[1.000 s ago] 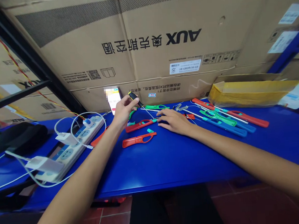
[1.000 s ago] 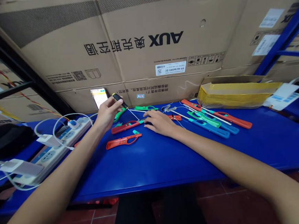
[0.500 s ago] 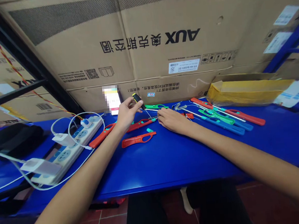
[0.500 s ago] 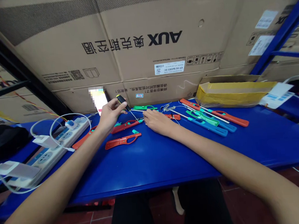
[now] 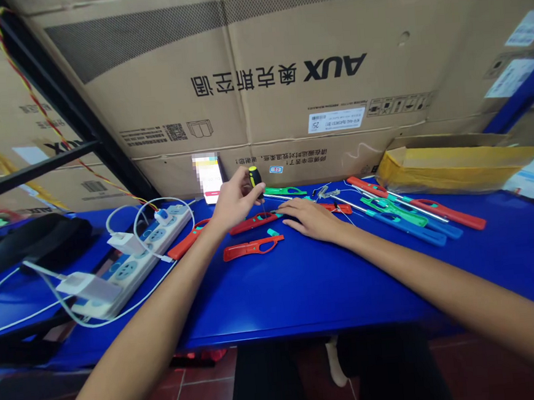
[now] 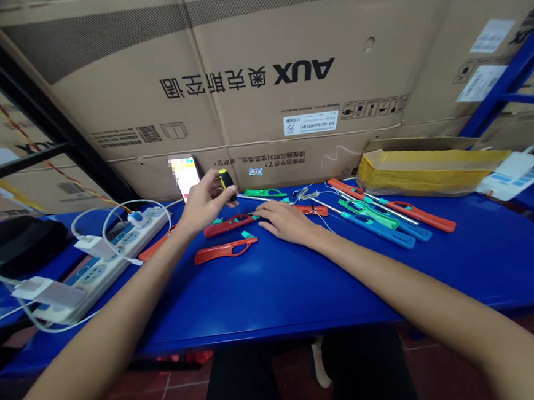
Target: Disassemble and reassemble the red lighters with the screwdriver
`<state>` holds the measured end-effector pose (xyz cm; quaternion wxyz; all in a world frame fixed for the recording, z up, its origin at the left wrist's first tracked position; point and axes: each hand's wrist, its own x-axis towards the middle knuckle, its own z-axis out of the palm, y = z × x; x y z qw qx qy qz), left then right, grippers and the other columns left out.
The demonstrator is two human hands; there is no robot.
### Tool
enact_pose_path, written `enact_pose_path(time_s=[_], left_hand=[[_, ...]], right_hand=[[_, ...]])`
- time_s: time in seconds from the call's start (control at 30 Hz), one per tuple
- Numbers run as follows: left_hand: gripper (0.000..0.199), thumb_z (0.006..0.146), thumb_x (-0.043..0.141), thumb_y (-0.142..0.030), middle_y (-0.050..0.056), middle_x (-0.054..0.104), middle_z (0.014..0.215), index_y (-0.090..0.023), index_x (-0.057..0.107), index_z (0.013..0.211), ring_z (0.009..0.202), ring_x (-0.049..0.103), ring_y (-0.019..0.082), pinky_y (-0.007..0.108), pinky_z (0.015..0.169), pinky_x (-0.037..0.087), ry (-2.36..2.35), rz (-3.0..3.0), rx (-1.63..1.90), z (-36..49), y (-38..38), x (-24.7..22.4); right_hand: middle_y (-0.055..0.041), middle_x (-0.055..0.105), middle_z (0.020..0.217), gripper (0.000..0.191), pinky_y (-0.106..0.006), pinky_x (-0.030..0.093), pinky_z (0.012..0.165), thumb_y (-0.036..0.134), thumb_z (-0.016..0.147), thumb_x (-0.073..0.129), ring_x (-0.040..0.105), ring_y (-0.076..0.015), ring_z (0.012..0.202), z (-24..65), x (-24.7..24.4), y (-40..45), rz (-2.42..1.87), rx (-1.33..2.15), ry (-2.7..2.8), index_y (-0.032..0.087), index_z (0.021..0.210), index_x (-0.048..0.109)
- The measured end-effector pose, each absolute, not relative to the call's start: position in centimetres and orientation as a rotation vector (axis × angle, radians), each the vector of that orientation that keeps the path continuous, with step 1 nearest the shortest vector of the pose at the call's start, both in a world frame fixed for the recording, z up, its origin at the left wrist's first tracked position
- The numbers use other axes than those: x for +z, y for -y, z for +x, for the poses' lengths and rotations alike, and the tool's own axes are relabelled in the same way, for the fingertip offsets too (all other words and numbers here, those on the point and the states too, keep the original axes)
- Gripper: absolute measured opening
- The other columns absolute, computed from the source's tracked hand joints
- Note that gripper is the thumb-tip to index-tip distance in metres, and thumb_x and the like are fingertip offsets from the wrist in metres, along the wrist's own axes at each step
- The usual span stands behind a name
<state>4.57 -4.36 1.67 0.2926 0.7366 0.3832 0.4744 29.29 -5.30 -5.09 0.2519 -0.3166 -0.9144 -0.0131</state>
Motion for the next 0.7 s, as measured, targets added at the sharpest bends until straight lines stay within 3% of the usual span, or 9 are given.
enact_pose_path(time_s=[0.2,0.47,0.7], left_hand=[[0.035,0.09,0.074,-0.048,0.003,0.073,0.085,-0.022,0.055,0.104,0.066,0.074,0.018,0.03,0.06,0.06,-1.021,1.915,1.366,3.3,4.0,2.6],[0.048,0.088,0.076,-0.063,0.002,0.071,0.084,-0.023,0.052,0.103,0.059,0.07,0.017,0.03,0.056,0.059,-1.052,1.648,1.59,1.9,2.4,2.2],[0.042,0.088,0.072,-0.057,0.003,0.071,0.086,-0.024,0.053,0.104,0.062,0.07,0.017,0.032,0.06,0.06,-1.087,1.633,1.499,1.6,1.7,1.8]], right_hand=[[-0.0132,0.072,0.117,0.021,-0.046,0.053,0.1,0.029,0.11,0.052,0.064,-0.0299,0.112,30.4,-5.0,5.2,-0.895,-0.085,2.48,0.021,0.119,0.07],[-0.0162,0.068,0.11,0.034,-0.044,0.046,0.087,0.031,0.114,0.034,0.056,-0.0315,0.098,31.9,-3.6,4.4,-0.959,-0.223,2.457,0.019,0.118,0.065],[-0.0113,0.069,0.1,0.033,-0.041,0.045,0.083,0.019,0.108,0.036,0.058,-0.0291,0.091,32.3,-4.5,3.8,-1.046,-0.156,2.445,0.023,0.121,0.067]])
